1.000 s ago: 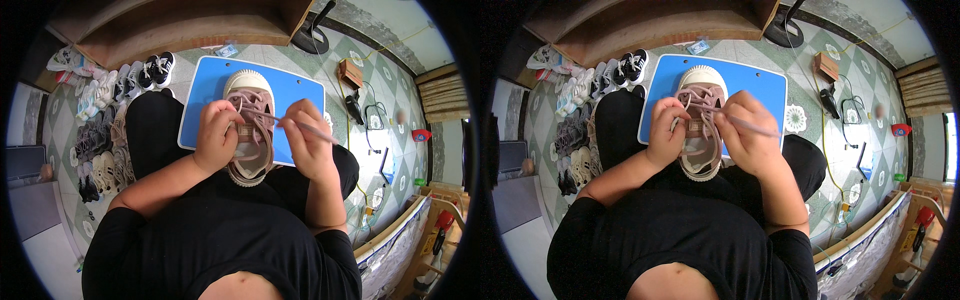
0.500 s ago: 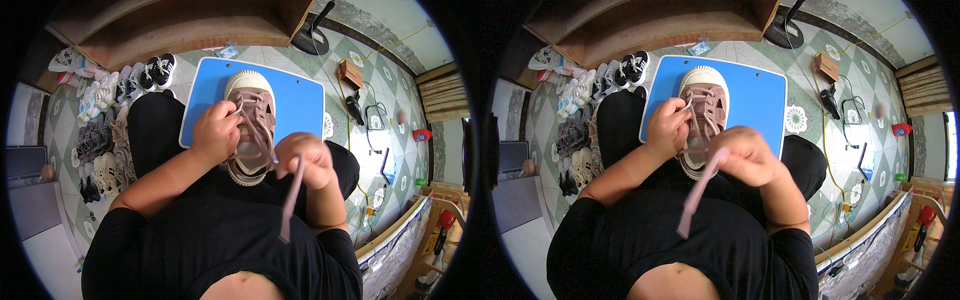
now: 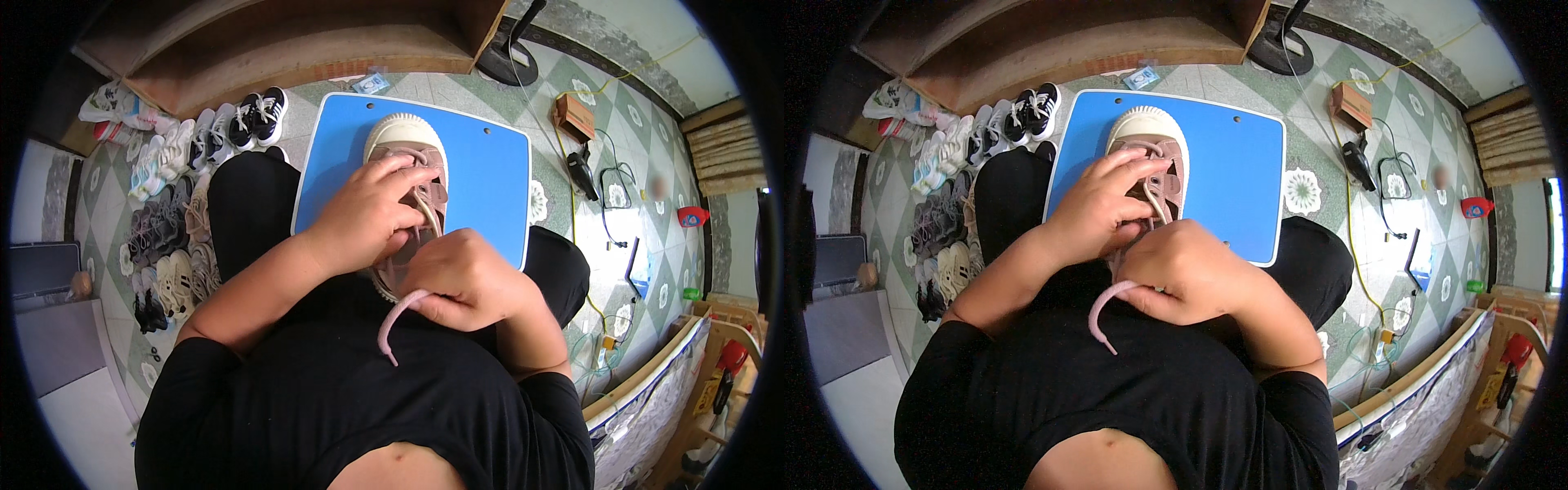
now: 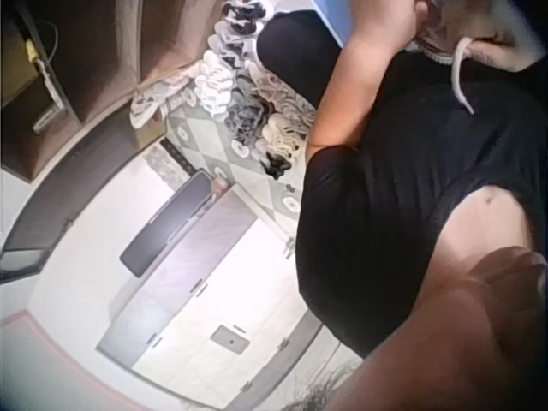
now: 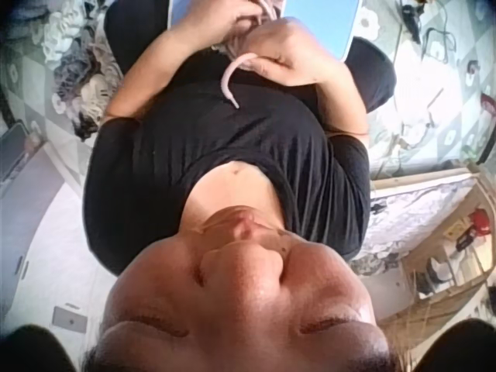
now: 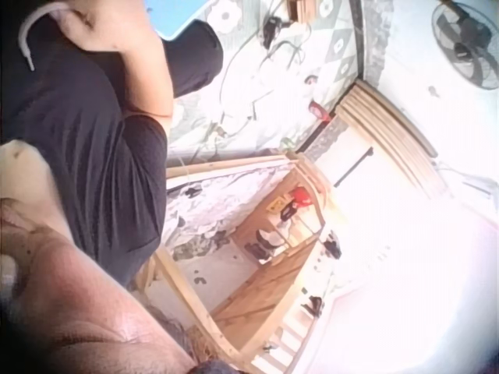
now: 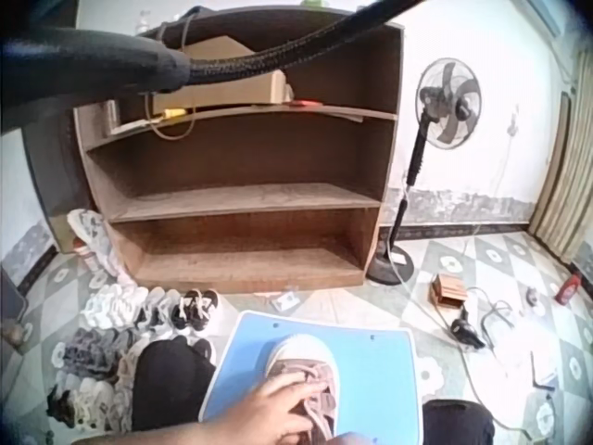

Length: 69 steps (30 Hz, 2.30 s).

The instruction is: The person sits on the floor and ties the laces of a single pink sneaker placed on a blue board. After finishing the laces, the person picks up various pairs of shoes from the floor and arranges them on a nearby wooden shoe rack.

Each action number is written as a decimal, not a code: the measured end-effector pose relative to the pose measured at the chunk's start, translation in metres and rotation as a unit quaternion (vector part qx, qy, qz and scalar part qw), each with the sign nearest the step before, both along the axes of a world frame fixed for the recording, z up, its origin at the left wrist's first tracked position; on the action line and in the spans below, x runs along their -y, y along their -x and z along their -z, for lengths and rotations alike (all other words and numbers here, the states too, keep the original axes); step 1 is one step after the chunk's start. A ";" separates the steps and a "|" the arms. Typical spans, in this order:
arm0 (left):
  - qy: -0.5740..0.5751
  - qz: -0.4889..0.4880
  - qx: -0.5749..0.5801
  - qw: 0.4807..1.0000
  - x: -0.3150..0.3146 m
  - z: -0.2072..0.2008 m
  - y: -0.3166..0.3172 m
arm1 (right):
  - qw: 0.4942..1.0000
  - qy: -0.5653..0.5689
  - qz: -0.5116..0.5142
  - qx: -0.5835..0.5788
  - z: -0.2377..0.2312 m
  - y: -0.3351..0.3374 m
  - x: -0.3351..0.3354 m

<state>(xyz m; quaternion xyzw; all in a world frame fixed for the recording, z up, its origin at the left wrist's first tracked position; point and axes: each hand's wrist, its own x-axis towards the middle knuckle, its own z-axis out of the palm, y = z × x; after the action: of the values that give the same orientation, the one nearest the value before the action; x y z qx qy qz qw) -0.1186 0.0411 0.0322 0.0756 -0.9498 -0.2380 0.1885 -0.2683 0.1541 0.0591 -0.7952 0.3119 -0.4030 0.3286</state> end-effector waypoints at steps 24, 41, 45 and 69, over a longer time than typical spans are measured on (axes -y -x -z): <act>-0.625 -0.205 -0.358 0.663 0.043 0.038 -0.050 | 0.690 -0.207 0.473 0.507 0.041 0.106 0.020; -0.686 -0.211 -0.448 0.534 0.057 0.046 -0.078 | 0.637 -0.203 0.567 0.481 0.053 0.111 0.029; -0.698 -0.227 -0.476 0.485 0.065 0.042 -0.084 | 0.650 -0.196 0.556 0.480 0.056 0.114 0.027; -0.408 -0.334 -0.354 0.773 0.066 0.042 -0.096 | 0.595 -0.046 0.500 0.628 0.050 0.193 -0.012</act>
<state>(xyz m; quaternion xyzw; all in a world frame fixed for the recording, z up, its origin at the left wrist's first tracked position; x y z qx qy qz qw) -0.0221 -0.0250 -0.0095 0.3680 -0.5447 -0.5350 0.5307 -0.4611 0.1659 0.0089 -0.0494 0.3955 -0.8886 0.2269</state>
